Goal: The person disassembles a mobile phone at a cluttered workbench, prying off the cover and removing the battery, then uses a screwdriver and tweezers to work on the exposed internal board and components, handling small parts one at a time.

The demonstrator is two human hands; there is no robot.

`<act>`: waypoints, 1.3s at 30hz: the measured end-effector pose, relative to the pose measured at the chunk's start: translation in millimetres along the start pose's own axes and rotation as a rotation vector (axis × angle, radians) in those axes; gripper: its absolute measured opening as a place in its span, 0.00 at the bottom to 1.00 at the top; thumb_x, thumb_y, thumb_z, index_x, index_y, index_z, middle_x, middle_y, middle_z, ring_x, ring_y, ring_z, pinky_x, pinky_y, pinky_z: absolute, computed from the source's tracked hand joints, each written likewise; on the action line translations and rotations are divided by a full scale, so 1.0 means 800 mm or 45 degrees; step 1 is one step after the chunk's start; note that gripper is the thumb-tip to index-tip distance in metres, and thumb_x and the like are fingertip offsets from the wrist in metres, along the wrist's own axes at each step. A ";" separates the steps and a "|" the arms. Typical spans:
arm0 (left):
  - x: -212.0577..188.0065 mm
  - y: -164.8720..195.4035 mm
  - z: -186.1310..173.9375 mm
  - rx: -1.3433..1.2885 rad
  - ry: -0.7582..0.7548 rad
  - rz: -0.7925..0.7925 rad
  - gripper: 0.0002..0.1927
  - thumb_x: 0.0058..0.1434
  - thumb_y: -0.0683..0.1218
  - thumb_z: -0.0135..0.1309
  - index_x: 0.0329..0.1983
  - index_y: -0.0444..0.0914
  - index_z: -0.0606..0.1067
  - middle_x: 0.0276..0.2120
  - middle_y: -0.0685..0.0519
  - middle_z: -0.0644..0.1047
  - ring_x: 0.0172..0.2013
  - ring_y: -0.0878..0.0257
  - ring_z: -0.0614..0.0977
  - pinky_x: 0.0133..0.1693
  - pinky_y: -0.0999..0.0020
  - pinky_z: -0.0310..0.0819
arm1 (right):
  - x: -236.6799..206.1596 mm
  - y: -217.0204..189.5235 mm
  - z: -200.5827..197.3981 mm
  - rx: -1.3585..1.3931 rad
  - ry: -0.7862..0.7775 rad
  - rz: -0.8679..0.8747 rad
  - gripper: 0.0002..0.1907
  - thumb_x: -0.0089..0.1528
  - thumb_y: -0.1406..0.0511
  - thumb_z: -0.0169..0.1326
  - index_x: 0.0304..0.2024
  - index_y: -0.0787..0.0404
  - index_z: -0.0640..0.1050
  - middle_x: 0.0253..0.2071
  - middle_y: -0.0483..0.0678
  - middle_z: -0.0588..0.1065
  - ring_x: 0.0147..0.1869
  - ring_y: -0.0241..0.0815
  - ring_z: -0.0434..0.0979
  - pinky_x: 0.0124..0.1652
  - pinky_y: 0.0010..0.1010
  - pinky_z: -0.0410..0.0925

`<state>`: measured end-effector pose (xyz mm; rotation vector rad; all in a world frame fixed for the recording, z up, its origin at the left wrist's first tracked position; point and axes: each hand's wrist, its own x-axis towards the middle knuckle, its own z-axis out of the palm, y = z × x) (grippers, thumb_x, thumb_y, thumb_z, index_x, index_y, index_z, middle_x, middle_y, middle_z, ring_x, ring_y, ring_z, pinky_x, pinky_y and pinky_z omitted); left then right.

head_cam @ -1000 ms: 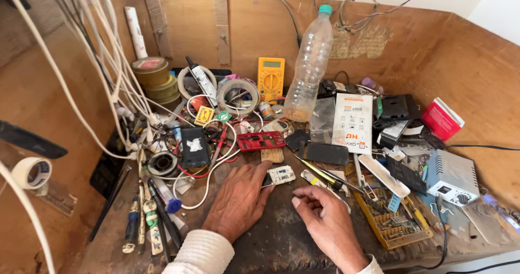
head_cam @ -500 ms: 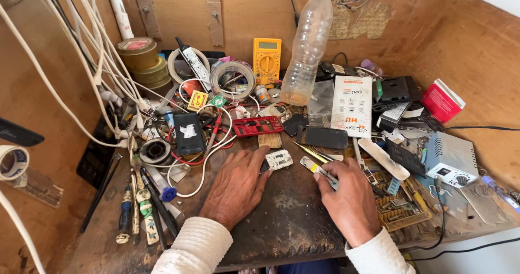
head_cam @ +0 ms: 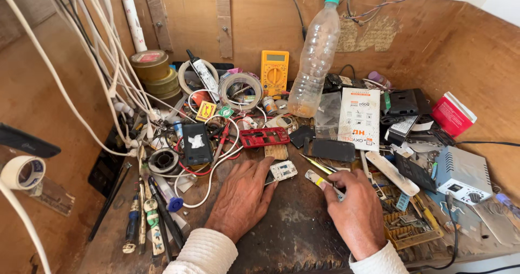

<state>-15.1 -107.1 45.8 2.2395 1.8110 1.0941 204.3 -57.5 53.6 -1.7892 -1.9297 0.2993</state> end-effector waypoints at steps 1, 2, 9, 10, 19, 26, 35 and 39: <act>0.000 0.000 0.001 0.005 -0.004 -0.003 0.24 0.61 0.44 0.58 0.60 0.34 0.69 0.41 0.41 0.76 0.45 0.44 0.76 0.49 0.51 0.69 | 0.003 0.003 -0.001 0.021 0.055 -0.040 0.10 0.58 0.63 0.63 0.39 0.62 0.83 0.39 0.52 0.77 0.42 0.50 0.80 0.41 0.42 0.72; 0.001 0.000 0.001 0.013 -0.004 -0.003 0.24 0.61 0.45 0.58 0.60 0.34 0.69 0.41 0.41 0.76 0.45 0.44 0.76 0.49 0.51 0.69 | 0.008 0.007 -0.003 0.044 0.115 -0.081 0.09 0.58 0.64 0.62 0.39 0.62 0.83 0.39 0.52 0.77 0.42 0.50 0.80 0.42 0.41 0.72; 0.001 -0.002 0.003 0.015 -0.025 -0.020 0.24 0.61 0.45 0.57 0.59 0.34 0.69 0.42 0.42 0.76 0.45 0.45 0.76 0.50 0.51 0.69 | 0.038 0.025 -0.014 0.039 0.064 -0.173 0.06 0.59 0.67 0.60 0.37 0.61 0.84 0.39 0.52 0.79 0.42 0.48 0.81 0.43 0.39 0.73; 0.002 -0.002 0.003 0.009 -0.025 -0.024 0.24 0.61 0.45 0.57 0.59 0.34 0.69 0.41 0.42 0.76 0.45 0.45 0.76 0.50 0.51 0.69 | 0.037 0.025 -0.015 -0.009 0.065 -0.181 0.06 0.59 0.67 0.61 0.37 0.62 0.84 0.38 0.53 0.79 0.43 0.50 0.80 0.44 0.41 0.73; 0.014 -0.005 0.005 0.010 -0.077 -0.038 0.24 0.63 0.46 0.57 0.60 0.34 0.69 0.39 0.43 0.76 0.45 0.47 0.76 0.49 0.53 0.70 | 0.050 0.022 -0.008 -0.181 -0.118 -0.029 0.07 0.60 0.65 0.62 0.38 0.62 0.83 0.41 0.54 0.80 0.35 0.47 0.83 0.36 0.38 0.77; 0.012 -0.006 0.008 0.021 -0.076 -0.052 0.24 0.64 0.48 0.56 0.60 0.34 0.69 0.41 0.42 0.75 0.46 0.47 0.75 0.50 0.53 0.69 | 0.058 0.030 0.005 -0.182 -0.062 -0.010 0.06 0.62 0.67 0.59 0.40 0.62 0.83 0.40 0.52 0.81 0.34 0.43 0.84 0.34 0.38 0.78; 0.012 -0.006 0.008 0.001 -0.095 -0.071 0.24 0.63 0.47 0.56 0.60 0.33 0.69 0.41 0.43 0.76 0.46 0.47 0.76 0.51 0.53 0.69 | 0.042 0.024 -0.009 0.320 0.311 -0.132 0.08 0.63 0.66 0.60 0.41 0.65 0.80 0.36 0.52 0.82 0.36 0.45 0.81 0.38 0.36 0.72; 0.012 -0.004 0.006 -0.001 -0.048 -0.031 0.24 0.63 0.48 0.57 0.60 0.33 0.69 0.42 0.42 0.76 0.47 0.45 0.76 0.50 0.52 0.68 | 0.028 0.017 0.005 0.677 -0.012 0.003 0.10 0.62 0.67 0.55 0.45 0.63 0.76 0.37 0.51 0.84 0.36 0.42 0.87 0.36 0.33 0.76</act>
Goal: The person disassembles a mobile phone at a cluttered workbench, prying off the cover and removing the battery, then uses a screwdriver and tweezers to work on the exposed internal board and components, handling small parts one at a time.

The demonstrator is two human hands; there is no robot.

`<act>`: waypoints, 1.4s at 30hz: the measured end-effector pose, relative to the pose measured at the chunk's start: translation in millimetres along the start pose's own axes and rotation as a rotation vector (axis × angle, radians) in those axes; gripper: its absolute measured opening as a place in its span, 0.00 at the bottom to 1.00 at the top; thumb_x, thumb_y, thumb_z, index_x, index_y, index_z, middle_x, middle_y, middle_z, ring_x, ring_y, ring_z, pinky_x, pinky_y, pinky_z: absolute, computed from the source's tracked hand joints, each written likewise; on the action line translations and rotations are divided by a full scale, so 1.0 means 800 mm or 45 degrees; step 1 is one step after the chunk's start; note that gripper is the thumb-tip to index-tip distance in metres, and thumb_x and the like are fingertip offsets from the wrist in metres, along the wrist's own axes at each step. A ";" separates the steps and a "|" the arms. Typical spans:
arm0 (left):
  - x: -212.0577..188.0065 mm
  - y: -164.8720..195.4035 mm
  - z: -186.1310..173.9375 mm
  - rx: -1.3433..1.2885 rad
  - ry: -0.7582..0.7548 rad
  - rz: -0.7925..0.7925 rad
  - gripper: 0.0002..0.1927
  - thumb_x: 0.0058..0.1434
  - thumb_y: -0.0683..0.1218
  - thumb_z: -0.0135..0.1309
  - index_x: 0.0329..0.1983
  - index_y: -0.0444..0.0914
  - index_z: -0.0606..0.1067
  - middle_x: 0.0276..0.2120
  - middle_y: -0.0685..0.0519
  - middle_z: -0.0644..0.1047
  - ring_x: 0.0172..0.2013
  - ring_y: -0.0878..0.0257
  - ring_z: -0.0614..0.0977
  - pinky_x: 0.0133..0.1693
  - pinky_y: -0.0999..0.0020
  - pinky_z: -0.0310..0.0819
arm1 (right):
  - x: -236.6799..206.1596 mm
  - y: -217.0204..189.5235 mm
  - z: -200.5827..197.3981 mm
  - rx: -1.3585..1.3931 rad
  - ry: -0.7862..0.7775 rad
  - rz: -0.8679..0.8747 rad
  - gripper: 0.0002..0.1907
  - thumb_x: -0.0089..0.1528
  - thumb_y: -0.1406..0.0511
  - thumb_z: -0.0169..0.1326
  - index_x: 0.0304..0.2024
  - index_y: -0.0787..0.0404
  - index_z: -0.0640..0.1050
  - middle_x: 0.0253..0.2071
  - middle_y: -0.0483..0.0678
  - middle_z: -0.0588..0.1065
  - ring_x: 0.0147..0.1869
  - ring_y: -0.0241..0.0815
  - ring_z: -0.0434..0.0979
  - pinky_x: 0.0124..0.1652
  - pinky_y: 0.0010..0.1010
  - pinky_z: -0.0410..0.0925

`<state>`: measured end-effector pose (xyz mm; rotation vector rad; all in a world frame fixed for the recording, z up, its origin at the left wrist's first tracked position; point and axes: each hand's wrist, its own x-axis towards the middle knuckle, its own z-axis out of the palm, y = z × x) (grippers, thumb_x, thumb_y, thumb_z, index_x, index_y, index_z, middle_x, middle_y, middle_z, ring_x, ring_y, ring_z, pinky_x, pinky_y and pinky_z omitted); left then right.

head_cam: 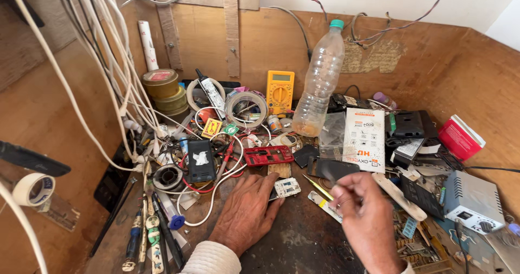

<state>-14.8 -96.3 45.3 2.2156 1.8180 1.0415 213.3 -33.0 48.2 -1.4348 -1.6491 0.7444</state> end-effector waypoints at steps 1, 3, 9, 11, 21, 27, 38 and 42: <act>0.000 0.000 0.000 0.001 -0.003 0.000 0.24 0.64 0.48 0.57 0.60 0.33 0.69 0.42 0.41 0.76 0.47 0.45 0.76 0.51 0.52 0.68 | -0.002 0.001 0.005 -0.074 -0.035 -0.004 0.13 0.62 0.66 0.56 0.50 0.61 0.77 0.39 0.51 0.84 0.39 0.42 0.87 0.37 0.34 0.76; 0.001 0.000 0.000 0.001 -0.013 0.004 0.23 0.64 0.48 0.56 0.60 0.33 0.69 0.43 0.41 0.76 0.47 0.45 0.76 0.51 0.51 0.68 | -0.004 0.003 0.012 -0.224 -0.101 -0.009 0.21 0.63 0.65 0.56 0.60 0.55 0.79 0.43 0.50 0.85 0.44 0.42 0.86 0.41 0.35 0.78; 0.000 -0.002 0.003 -0.011 -0.015 0.000 0.23 0.61 0.43 0.56 0.59 0.34 0.69 0.44 0.42 0.76 0.48 0.46 0.76 0.51 0.52 0.68 | 0.003 0.016 0.015 -0.351 -0.195 0.019 0.20 0.68 0.56 0.50 0.51 0.63 0.81 0.49 0.55 0.80 0.49 0.48 0.83 0.52 0.44 0.74; 0.001 -0.003 0.004 -0.009 -0.012 0.003 0.22 0.62 0.43 0.56 0.59 0.34 0.70 0.44 0.42 0.77 0.48 0.46 0.76 0.51 0.52 0.68 | 0.003 0.020 0.016 -0.394 -0.212 -0.018 0.18 0.65 0.56 0.55 0.48 0.62 0.84 0.49 0.54 0.81 0.49 0.48 0.84 0.53 0.42 0.73; 0.000 -0.003 0.004 -0.010 0.008 0.008 0.21 0.63 0.43 0.56 0.58 0.34 0.70 0.43 0.42 0.77 0.48 0.45 0.76 0.50 0.52 0.68 | 0.017 0.008 0.017 -0.515 -0.128 0.194 0.09 0.61 0.63 0.62 0.43 0.58 0.83 0.40 0.46 0.86 0.23 0.36 0.72 0.28 0.29 0.67; 0.001 -0.002 0.003 -0.015 -0.045 -0.060 0.20 0.62 0.43 0.57 0.57 0.35 0.71 0.42 0.43 0.77 0.48 0.46 0.76 0.51 0.53 0.69 | 0.002 0.006 0.028 -0.339 -0.066 -0.100 0.10 0.57 0.63 0.64 0.41 0.55 0.88 0.44 0.48 0.85 0.28 0.35 0.81 0.33 0.29 0.72; 0.002 0.001 0.002 -0.023 -0.046 -0.085 0.22 0.61 0.43 0.57 0.59 0.34 0.71 0.43 0.42 0.77 0.49 0.46 0.77 0.51 0.52 0.69 | 0.006 0.017 0.040 -0.325 -0.125 -0.019 0.11 0.56 0.64 0.64 0.41 0.59 0.87 0.46 0.57 0.82 0.40 0.47 0.86 0.43 0.36 0.76; 0.003 0.001 0.001 -0.021 -0.065 -0.107 0.22 0.62 0.44 0.57 0.59 0.34 0.71 0.43 0.42 0.77 0.48 0.47 0.77 0.51 0.52 0.69 | 0.007 0.013 0.040 -0.528 -0.015 -0.512 0.10 0.58 0.63 0.70 0.42 0.58 0.92 0.48 0.62 0.82 0.54 0.56 0.79 0.51 0.40 0.72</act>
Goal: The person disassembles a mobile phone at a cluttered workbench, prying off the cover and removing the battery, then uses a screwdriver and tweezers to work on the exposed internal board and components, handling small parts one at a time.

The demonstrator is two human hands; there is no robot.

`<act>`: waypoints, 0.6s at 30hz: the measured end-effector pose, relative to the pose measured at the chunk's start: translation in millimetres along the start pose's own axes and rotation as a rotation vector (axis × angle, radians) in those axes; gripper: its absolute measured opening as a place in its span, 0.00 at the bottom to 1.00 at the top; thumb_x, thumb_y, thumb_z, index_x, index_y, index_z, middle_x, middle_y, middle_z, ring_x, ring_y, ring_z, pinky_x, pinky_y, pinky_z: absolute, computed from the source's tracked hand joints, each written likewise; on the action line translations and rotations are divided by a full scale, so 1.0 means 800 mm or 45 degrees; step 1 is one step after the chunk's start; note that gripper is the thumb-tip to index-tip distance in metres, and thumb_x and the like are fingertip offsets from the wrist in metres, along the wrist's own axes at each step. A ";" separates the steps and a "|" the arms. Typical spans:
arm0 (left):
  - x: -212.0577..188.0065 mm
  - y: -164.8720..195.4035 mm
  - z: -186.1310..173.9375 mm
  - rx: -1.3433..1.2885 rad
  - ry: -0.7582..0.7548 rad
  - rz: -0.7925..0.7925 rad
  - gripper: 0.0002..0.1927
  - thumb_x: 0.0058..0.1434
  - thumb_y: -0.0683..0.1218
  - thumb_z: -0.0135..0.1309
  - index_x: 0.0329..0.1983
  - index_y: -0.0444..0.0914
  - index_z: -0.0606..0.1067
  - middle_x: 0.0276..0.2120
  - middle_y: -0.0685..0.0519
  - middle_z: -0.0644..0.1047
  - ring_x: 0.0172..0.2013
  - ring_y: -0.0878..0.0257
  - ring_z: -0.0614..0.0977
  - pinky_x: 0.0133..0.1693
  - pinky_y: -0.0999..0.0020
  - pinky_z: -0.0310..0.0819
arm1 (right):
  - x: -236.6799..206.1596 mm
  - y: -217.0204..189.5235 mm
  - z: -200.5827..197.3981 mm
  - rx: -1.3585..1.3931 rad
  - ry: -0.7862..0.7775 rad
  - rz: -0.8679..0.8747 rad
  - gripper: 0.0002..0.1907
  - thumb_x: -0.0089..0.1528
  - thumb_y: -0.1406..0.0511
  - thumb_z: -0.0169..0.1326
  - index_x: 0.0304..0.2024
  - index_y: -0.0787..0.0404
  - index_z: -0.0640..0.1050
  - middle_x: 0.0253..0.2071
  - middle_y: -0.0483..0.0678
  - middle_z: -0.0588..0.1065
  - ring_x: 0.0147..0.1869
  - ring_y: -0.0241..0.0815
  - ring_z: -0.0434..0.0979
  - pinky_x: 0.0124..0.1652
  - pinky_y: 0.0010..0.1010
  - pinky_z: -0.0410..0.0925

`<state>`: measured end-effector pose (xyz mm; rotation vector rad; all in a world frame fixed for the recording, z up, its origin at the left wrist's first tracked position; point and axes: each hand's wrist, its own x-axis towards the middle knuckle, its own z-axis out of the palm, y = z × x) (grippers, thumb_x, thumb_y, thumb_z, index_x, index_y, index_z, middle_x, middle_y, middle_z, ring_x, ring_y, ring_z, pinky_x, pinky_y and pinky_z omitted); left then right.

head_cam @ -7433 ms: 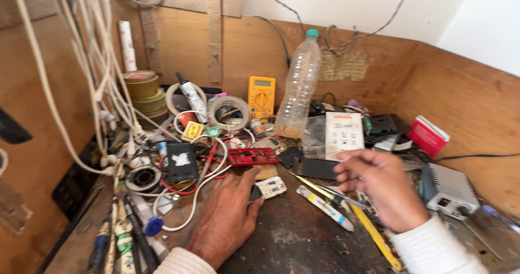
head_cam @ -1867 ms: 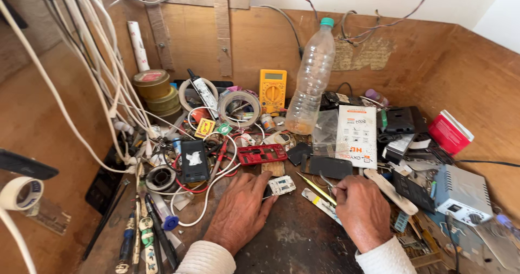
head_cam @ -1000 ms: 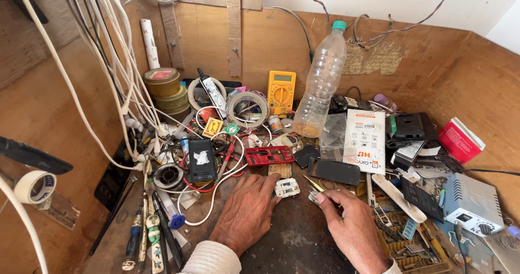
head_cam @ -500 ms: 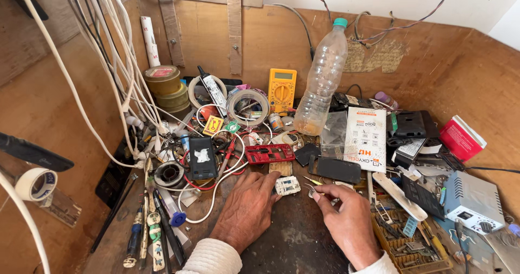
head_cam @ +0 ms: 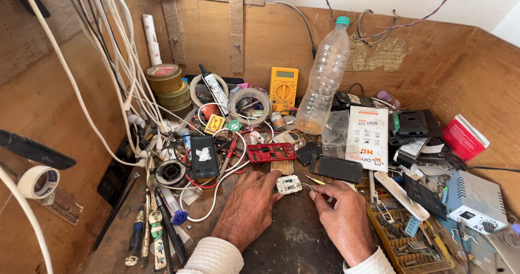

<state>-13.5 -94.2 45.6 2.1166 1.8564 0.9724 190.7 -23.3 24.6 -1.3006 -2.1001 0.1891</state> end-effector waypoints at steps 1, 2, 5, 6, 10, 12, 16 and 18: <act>0.000 0.000 0.000 -0.001 0.009 0.012 0.22 0.62 0.44 0.57 0.58 0.34 0.71 0.43 0.42 0.77 0.48 0.47 0.77 0.51 0.52 0.69 | 0.000 -0.002 -0.002 0.069 -0.067 0.172 0.10 0.58 0.63 0.69 0.42 0.58 0.90 0.48 0.60 0.81 0.47 0.52 0.81 0.45 0.39 0.73; 0.000 0.000 0.000 0.000 0.019 0.022 0.22 0.62 0.44 0.57 0.58 0.34 0.71 0.43 0.43 0.78 0.48 0.47 0.77 0.51 0.52 0.70 | 0.000 -0.006 -0.004 0.140 -0.135 0.343 0.10 0.58 0.64 0.68 0.42 0.59 0.88 0.48 0.58 0.81 0.40 0.49 0.82 0.40 0.37 0.74; 0.000 0.000 -0.001 0.004 0.032 0.037 0.22 0.61 0.44 0.57 0.58 0.34 0.71 0.43 0.43 0.78 0.48 0.47 0.77 0.50 0.53 0.70 | 0.001 -0.017 -0.013 0.193 -0.206 0.508 0.11 0.58 0.64 0.66 0.42 0.59 0.87 0.44 0.54 0.81 0.32 0.44 0.82 0.33 0.35 0.74; 0.000 0.000 -0.001 0.006 0.036 0.041 0.22 0.61 0.44 0.58 0.58 0.34 0.71 0.43 0.42 0.78 0.48 0.47 0.77 0.50 0.53 0.70 | 0.001 -0.021 -0.015 0.184 -0.207 0.502 0.11 0.59 0.64 0.66 0.43 0.58 0.87 0.42 0.54 0.82 0.31 0.44 0.81 0.32 0.35 0.73; -0.001 0.000 -0.001 -0.002 0.034 0.029 0.22 0.61 0.43 0.58 0.58 0.34 0.72 0.42 0.42 0.78 0.47 0.47 0.77 0.50 0.53 0.70 | 0.002 -0.030 -0.023 0.205 -0.184 0.455 0.12 0.56 0.66 0.64 0.42 0.59 0.87 0.40 0.52 0.82 0.29 0.42 0.80 0.30 0.34 0.72; -0.001 0.000 0.000 0.003 0.044 0.042 0.22 0.61 0.43 0.58 0.58 0.33 0.72 0.42 0.42 0.78 0.47 0.47 0.77 0.50 0.53 0.70 | 0.001 -0.030 -0.023 0.194 -0.186 0.449 0.11 0.57 0.66 0.64 0.43 0.58 0.87 0.40 0.52 0.82 0.29 0.43 0.80 0.30 0.35 0.71; -0.001 -0.001 0.002 -0.003 0.075 0.072 0.22 0.61 0.43 0.58 0.57 0.33 0.72 0.42 0.42 0.78 0.47 0.46 0.77 0.50 0.53 0.70 | 0.000 -0.027 -0.021 0.228 -0.171 0.441 0.11 0.56 0.66 0.65 0.42 0.59 0.87 0.40 0.54 0.82 0.30 0.42 0.81 0.31 0.33 0.73; -0.001 -0.001 0.002 -0.009 0.085 0.075 0.22 0.60 0.43 0.59 0.57 0.33 0.72 0.42 0.42 0.78 0.47 0.46 0.77 0.50 0.53 0.70 | -0.001 -0.024 -0.020 0.228 -0.178 0.444 0.11 0.56 0.66 0.65 0.42 0.58 0.87 0.42 0.54 0.82 0.30 0.42 0.81 0.31 0.33 0.73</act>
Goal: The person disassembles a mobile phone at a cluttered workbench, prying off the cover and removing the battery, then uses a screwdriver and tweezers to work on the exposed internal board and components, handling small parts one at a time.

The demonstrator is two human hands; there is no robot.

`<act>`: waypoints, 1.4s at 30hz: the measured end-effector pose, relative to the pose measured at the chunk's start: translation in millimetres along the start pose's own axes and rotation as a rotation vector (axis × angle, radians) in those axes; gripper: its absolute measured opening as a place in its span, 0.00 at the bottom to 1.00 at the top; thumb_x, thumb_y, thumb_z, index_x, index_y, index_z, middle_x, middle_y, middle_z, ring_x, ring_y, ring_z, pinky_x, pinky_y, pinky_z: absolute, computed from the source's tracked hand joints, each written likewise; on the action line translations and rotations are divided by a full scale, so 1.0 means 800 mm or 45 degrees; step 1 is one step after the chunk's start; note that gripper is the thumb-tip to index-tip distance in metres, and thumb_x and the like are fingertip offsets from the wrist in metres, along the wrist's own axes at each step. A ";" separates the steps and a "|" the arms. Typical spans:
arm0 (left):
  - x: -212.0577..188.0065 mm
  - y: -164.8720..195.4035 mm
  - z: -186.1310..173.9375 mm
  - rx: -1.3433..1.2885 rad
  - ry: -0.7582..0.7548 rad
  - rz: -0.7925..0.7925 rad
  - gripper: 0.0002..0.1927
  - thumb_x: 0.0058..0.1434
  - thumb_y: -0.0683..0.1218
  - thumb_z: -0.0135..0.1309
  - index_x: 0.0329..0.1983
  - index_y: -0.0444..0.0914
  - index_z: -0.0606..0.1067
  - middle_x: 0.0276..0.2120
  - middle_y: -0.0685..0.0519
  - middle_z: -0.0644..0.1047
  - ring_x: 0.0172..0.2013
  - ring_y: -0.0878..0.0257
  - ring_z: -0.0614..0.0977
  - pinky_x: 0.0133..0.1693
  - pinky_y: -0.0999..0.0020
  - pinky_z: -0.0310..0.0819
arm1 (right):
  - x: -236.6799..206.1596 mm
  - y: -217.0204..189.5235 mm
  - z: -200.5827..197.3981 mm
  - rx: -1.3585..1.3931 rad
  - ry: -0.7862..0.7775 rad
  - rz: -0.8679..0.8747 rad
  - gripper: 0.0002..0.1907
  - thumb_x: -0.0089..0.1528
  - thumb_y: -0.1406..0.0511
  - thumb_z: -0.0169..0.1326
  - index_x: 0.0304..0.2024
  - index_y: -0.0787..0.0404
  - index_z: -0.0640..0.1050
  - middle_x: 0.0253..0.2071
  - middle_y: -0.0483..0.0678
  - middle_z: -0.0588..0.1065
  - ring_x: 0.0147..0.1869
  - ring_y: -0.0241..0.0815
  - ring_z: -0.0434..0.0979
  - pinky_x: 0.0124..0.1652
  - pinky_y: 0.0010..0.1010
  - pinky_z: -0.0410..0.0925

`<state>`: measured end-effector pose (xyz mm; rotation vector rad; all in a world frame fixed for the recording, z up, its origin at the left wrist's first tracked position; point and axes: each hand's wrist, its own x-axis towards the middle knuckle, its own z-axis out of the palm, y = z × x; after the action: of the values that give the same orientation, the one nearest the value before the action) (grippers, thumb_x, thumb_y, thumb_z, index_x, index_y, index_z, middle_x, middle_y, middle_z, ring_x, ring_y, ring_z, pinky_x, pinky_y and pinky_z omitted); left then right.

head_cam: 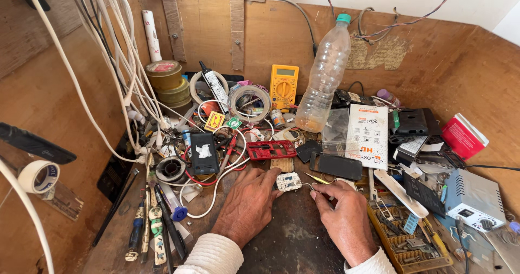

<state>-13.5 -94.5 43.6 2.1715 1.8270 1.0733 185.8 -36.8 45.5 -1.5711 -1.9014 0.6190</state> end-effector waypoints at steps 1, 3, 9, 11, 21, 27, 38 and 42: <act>0.000 0.000 0.000 0.002 -0.002 -0.003 0.22 0.60 0.43 0.59 0.57 0.33 0.72 0.42 0.42 0.78 0.47 0.46 0.77 0.50 0.53 0.70 | 0.000 0.001 0.000 0.005 0.006 -0.002 0.12 0.56 0.66 0.65 0.43 0.58 0.87 0.43 0.55 0.82 0.30 0.42 0.81 0.31 0.33 0.73; 0.000 0.000 0.000 0.001 -0.007 -0.010 0.22 0.60 0.43 0.59 0.57 0.33 0.72 0.42 0.42 0.78 0.47 0.46 0.77 0.50 0.53 0.70 | 0.001 0.002 0.001 0.012 0.018 -0.005 0.14 0.56 0.65 0.65 0.45 0.57 0.87 0.44 0.55 0.81 0.29 0.42 0.81 0.30 0.33 0.74; 0.001 0.000 -0.001 -0.006 -0.027 -0.034 0.21 0.61 0.43 0.58 0.57 0.33 0.72 0.42 0.42 0.78 0.47 0.47 0.77 0.50 0.53 0.70 | 0.000 0.004 0.000 -0.010 -0.003 -0.003 0.11 0.57 0.64 0.65 0.42 0.58 0.87 0.37 0.55 0.83 0.28 0.40 0.79 0.30 0.32 0.73; 0.001 0.000 -0.001 -0.003 -0.021 -0.020 0.21 0.61 0.43 0.58 0.57 0.33 0.72 0.42 0.42 0.79 0.47 0.46 0.77 0.50 0.53 0.70 | 0.000 0.004 0.000 -0.030 0.009 -0.015 0.12 0.56 0.64 0.65 0.42 0.57 0.87 0.39 0.54 0.83 0.26 0.40 0.78 0.29 0.33 0.73; 0.000 0.000 0.000 0.009 -0.025 -0.023 0.21 0.61 0.43 0.58 0.57 0.33 0.72 0.41 0.42 0.78 0.47 0.46 0.77 0.50 0.52 0.70 | -0.002 0.000 -0.002 -0.034 0.008 -0.004 0.12 0.56 0.65 0.65 0.43 0.57 0.87 0.36 0.51 0.83 0.25 0.40 0.77 0.28 0.33 0.71; 0.000 -0.001 0.001 0.021 -0.010 -0.012 0.21 0.61 0.43 0.58 0.57 0.33 0.72 0.41 0.42 0.78 0.47 0.46 0.77 0.49 0.52 0.70 | -0.002 0.002 -0.001 -0.042 0.019 -0.013 0.12 0.56 0.65 0.65 0.43 0.57 0.87 0.38 0.52 0.82 0.26 0.40 0.78 0.28 0.32 0.72; 0.000 0.001 -0.001 0.020 -0.020 -0.015 0.21 0.61 0.43 0.57 0.57 0.33 0.72 0.41 0.42 0.78 0.47 0.47 0.77 0.50 0.53 0.70 | -0.005 0.000 -0.002 -0.009 0.011 -0.012 0.12 0.57 0.66 0.64 0.43 0.57 0.87 0.39 0.52 0.82 0.29 0.41 0.81 0.30 0.33 0.73; 0.001 0.001 -0.001 0.032 -0.068 -0.056 0.22 0.62 0.44 0.57 0.58 0.34 0.71 0.41 0.43 0.78 0.47 0.47 0.77 0.50 0.52 0.70 | -0.004 0.001 -0.002 -0.028 -0.016 -0.024 0.12 0.57 0.65 0.65 0.44 0.59 0.87 0.37 0.53 0.81 0.31 0.41 0.81 0.32 0.33 0.74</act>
<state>-13.3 -94.4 44.8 2.1416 1.8659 0.9789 187.8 -40.1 45.4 -1.5649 -1.9360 0.6032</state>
